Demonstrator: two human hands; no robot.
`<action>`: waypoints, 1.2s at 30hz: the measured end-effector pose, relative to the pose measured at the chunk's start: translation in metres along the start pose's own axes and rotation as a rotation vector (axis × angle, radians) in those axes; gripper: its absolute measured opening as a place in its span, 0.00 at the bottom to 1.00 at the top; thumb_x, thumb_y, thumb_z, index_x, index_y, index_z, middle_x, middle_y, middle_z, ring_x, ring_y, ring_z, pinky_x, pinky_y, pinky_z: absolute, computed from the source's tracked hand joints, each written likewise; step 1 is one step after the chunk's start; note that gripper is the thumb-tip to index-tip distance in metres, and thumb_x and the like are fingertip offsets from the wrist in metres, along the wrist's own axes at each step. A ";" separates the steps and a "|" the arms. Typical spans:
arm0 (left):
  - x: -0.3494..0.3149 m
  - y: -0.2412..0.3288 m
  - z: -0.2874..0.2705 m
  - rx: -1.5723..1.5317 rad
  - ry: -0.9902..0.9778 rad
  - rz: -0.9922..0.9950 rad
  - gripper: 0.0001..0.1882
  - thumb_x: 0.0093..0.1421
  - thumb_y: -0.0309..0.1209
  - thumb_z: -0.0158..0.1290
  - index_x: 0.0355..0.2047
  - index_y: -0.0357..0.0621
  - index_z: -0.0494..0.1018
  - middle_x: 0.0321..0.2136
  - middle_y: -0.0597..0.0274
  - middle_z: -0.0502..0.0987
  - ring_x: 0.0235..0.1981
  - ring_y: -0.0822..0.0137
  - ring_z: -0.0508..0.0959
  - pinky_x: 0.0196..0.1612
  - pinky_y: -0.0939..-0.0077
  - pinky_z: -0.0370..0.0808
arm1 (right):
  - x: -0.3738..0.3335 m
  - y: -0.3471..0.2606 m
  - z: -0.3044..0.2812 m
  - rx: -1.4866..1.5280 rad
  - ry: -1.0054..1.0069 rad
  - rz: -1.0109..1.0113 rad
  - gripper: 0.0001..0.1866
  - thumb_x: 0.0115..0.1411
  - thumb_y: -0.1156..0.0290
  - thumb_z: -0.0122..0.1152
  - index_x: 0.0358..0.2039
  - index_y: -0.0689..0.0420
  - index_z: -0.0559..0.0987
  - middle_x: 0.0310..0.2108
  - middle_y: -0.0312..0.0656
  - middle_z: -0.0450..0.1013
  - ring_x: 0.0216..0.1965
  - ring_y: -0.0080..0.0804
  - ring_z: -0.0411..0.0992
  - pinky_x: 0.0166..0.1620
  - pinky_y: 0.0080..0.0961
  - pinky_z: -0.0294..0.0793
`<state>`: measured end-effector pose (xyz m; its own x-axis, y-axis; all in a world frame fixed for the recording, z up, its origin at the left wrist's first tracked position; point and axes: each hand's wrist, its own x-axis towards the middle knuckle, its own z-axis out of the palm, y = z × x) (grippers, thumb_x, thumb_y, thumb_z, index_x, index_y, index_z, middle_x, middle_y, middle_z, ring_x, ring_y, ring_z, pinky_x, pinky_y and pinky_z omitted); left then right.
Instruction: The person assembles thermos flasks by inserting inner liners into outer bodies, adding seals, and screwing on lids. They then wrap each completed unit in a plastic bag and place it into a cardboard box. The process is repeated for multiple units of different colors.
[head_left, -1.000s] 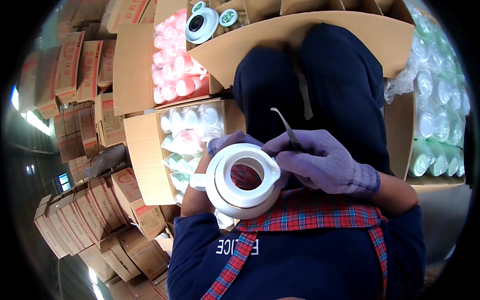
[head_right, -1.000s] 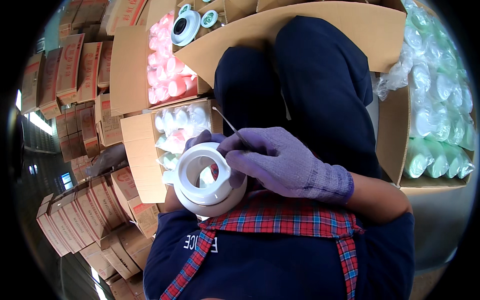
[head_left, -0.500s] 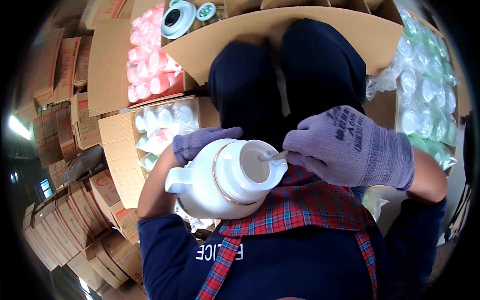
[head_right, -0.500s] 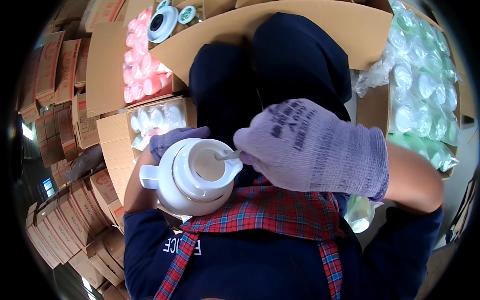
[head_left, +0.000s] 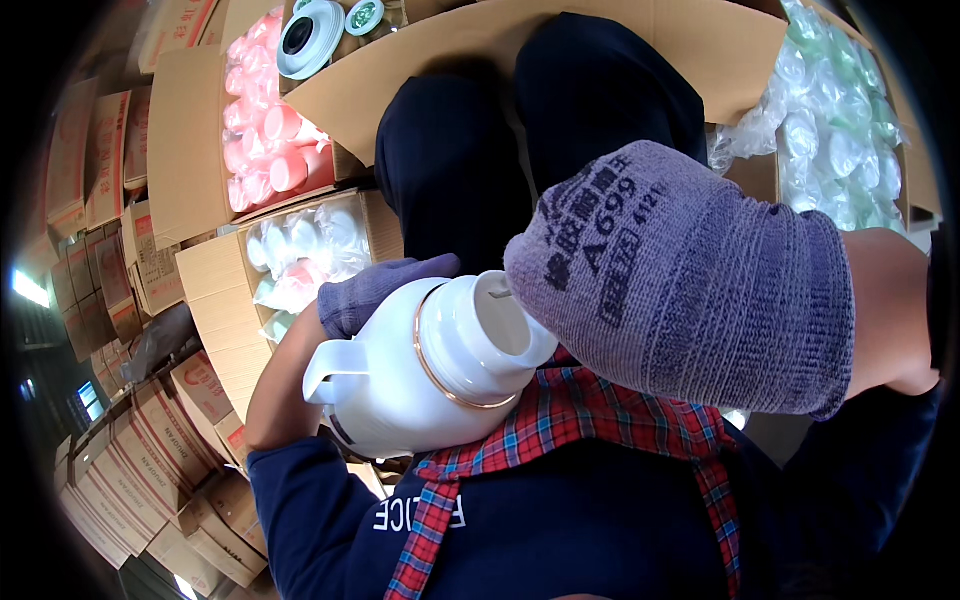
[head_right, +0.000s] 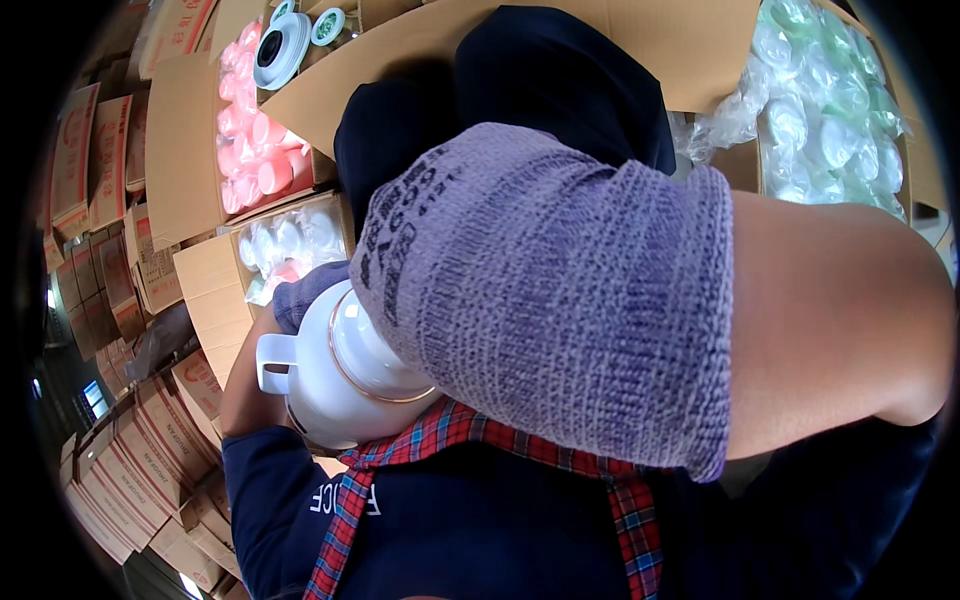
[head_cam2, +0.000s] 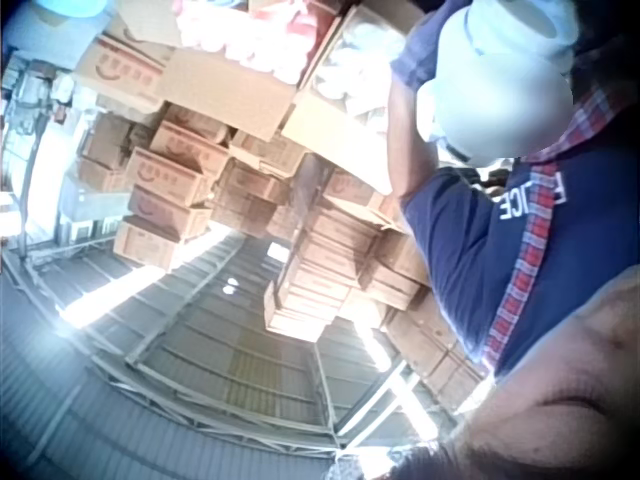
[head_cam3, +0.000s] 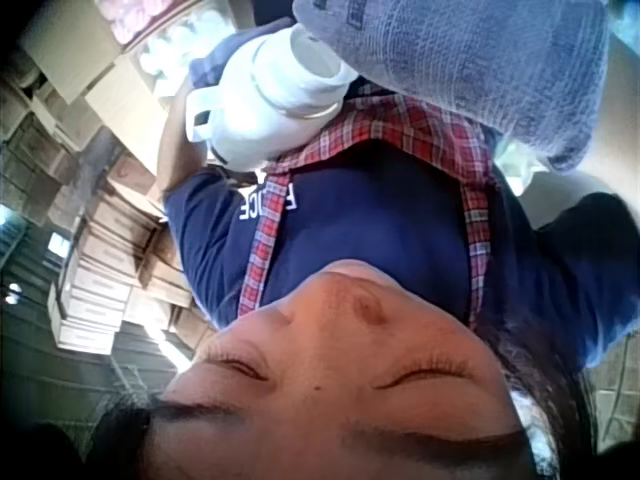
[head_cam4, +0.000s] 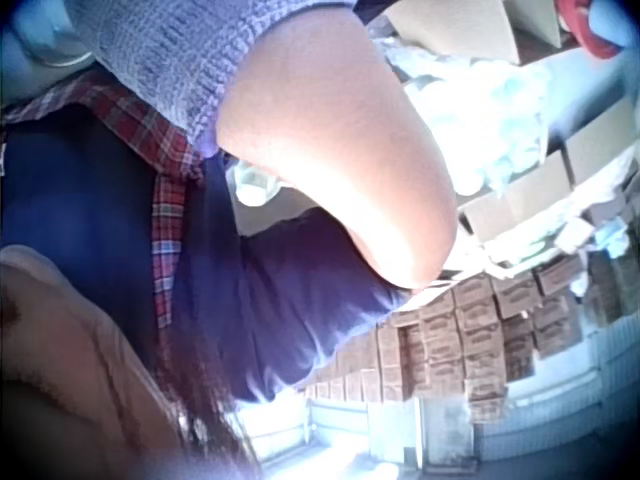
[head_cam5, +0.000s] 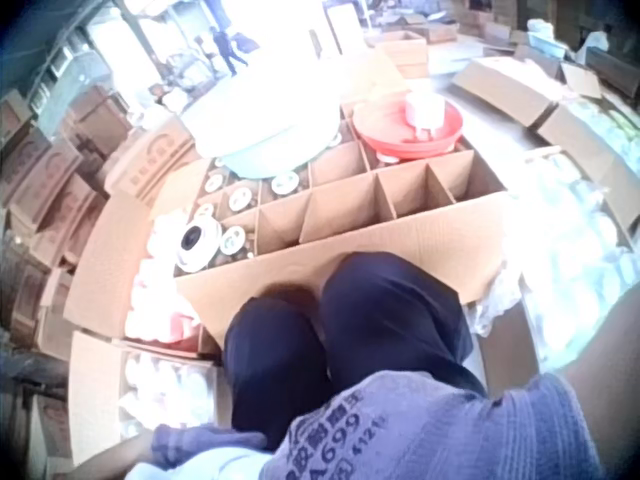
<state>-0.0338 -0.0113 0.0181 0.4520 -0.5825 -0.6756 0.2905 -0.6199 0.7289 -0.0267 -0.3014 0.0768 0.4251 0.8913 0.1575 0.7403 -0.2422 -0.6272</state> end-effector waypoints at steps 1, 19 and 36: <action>0.001 0.001 0.001 -0.002 0.001 -0.002 0.24 0.69 0.38 0.46 0.58 0.32 0.70 0.48 0.49 0.79 0.49 0.63 0.80 0.54 0.73 0.76 | 0.001 -0.001 -0.001 -0.013 -0.005 -0.007 0.11 0.58 0.69 0.65 0.38 0.60 0.79 0.28 0.44 0.77 0.34 0.35 0.79 0.38 0.28 0.79; 0.002 0.002 0.011 -0.108 0.024 -0.027 0.29 0.70 0.45 0.43 0.57 0.30 0.70 0.48 0.48 0.79 0.50 0.62 0.79 0.55 0.71 0.73 | 0.001 -0.007 -0.002 -0.141 -0.009 -0.014 0.08 0.60 0.65 0.63 0.32 0.56 0.79 0.23 0.40 0.72 0.29 0.31 0.76 0.32 0.28 0.75; -0.056 0.022 -0.015 0.282 0.461 0.045 0.23 0.68 0.39 0.48 0.54 0.32 0.74 0.43 0.50 0.81 0.44 0.66 0.80 0.50 0.71 0.74 | -0.023 0.010 0.046 0.199 0.101 0.309 0.11 0.60 0.64 0.64 0.34 0.58 0.77 0.23 0.42 0.72 0.24 0.39 0.76 0.30 0.32 0.76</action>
<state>-0.0397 0.0154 0.0735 0.8003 -0.3600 -0.4795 0.0534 -0.7537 0.6551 -0.0530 -0.3064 0.0320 0.6692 0.7430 0.0062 0.4579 -0.4059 -0.7909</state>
